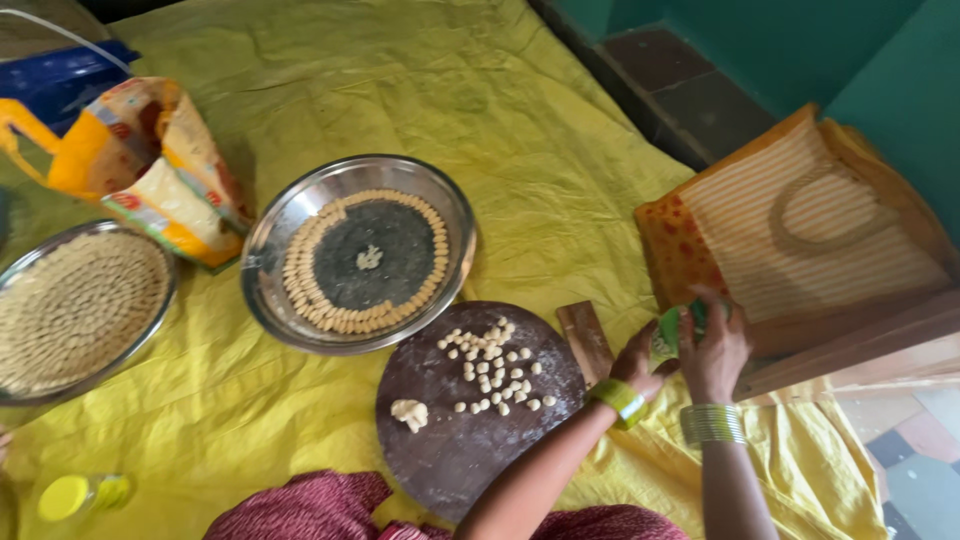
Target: The person sits on the floor and shapes small dough balls into ridged snacks using a wooden comb-like tool. They roll each piece between their palms, press it against the tool to create ridges, and place the finished pieces onto a metal tray. Another person works alongside them in the same manner.
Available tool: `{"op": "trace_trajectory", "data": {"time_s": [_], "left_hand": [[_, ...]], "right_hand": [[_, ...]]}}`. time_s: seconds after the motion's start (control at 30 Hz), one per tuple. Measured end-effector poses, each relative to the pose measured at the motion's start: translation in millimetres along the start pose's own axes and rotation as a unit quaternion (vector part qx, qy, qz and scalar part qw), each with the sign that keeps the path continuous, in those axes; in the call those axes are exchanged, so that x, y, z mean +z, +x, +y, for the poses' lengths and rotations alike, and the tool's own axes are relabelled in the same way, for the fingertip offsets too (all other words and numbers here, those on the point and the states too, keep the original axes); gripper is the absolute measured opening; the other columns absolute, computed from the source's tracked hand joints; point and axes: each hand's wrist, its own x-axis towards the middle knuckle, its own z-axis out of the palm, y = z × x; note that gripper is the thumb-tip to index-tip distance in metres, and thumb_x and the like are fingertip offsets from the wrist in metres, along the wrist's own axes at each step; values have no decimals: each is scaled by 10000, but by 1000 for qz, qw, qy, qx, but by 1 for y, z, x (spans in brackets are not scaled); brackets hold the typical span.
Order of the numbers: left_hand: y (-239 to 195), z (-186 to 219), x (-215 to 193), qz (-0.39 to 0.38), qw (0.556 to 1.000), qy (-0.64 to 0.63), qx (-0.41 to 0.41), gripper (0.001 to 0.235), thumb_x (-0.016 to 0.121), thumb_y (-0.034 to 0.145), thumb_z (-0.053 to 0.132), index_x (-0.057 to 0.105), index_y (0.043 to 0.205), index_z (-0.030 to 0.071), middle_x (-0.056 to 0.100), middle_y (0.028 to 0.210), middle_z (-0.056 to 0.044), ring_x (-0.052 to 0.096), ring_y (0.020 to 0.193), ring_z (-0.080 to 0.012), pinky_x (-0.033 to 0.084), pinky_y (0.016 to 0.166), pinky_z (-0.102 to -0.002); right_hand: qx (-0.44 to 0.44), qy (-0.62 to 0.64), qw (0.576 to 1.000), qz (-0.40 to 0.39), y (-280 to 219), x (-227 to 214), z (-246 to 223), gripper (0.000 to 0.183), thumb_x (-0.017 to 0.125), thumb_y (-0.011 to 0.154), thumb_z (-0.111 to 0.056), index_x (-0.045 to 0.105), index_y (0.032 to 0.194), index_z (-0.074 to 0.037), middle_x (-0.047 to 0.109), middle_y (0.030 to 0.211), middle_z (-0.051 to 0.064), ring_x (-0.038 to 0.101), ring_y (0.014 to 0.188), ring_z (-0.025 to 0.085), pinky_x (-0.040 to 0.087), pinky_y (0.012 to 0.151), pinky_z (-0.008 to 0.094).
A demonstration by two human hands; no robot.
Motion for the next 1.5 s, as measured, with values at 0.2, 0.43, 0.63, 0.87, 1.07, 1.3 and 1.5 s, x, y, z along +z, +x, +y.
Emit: {"op": "trace_trajectory", "data": {"time_s": [0.2,0.43,0.63,0.87,1.07,1.3,1.5], "left_hand": [[-80,-56,-23,71,913,-323,-237,661,793,911,308,472,1421,35,571,1375,-153,584,1220,-267,507,986,-374],[-132,-100,-76,117,854,-426,-273,242,743,809,7,606,998,-57,690,992,-199,717,882,-244,612,780,-363],[-177,-53,-153,53,897,-412,-149,118,632,840,-99,570,870,-3,673,842,-169,740,783,-211,677,772,-365],[-206,15,-233,-87,986,-141,-6,203,794,801,-13,602,777,49,704,788,-72,690,693,-157,651,704,-355],[-221,15,-241,-341,663,-664,-56,437,762,978,368,569,733,62,597,670,-38,630,619,-141,591,684,-305],[-206,-5,-208,-71,737,-646,-185,540,563,1074,455,381,632,203,432,563,33,531,559,-161,516,677,-350],[-199,-53,-195,56,709,-637,-296,439,560,1084,385,452,717,169,470,592,19,555,560,-184,563,693,-415]], "right_hand": [[-116,23,989,88,-70,3,-50,328,660,945,-219,633,1232,-62,646,1265,146,619,1196,314,450,1071,484],[314,624,693,-176,-216,59,-146,359,443,1059,-95,657,1322,21,733,1233,157,726,1044,188,594,927,303],[419,663,609,-118,-239,58,-208,502,639,874,65,618,1365,-37,687,1305,133,694,1097,178,572,955,308],[574,813,95,-23,-255,25,-235,244,676,976,-20,710,1218,-4,721,1166,155,708,976,188,623,874,280],[618,781,68,-58,-283,-5,-246,204,601,911,2,668,1102,25,725,1028,145,750,912,206,648,858,276],[440,773,452,-65,-285,15,-231,110,616,1039,-8,693,1114,10,714,1016,89,697,841,142,585,747,232],[260,546,784,-140,-290,40,-221,186,629,1004,-57,756,1127,0,716,1035,66,652,744,75,547,661,186]]}}
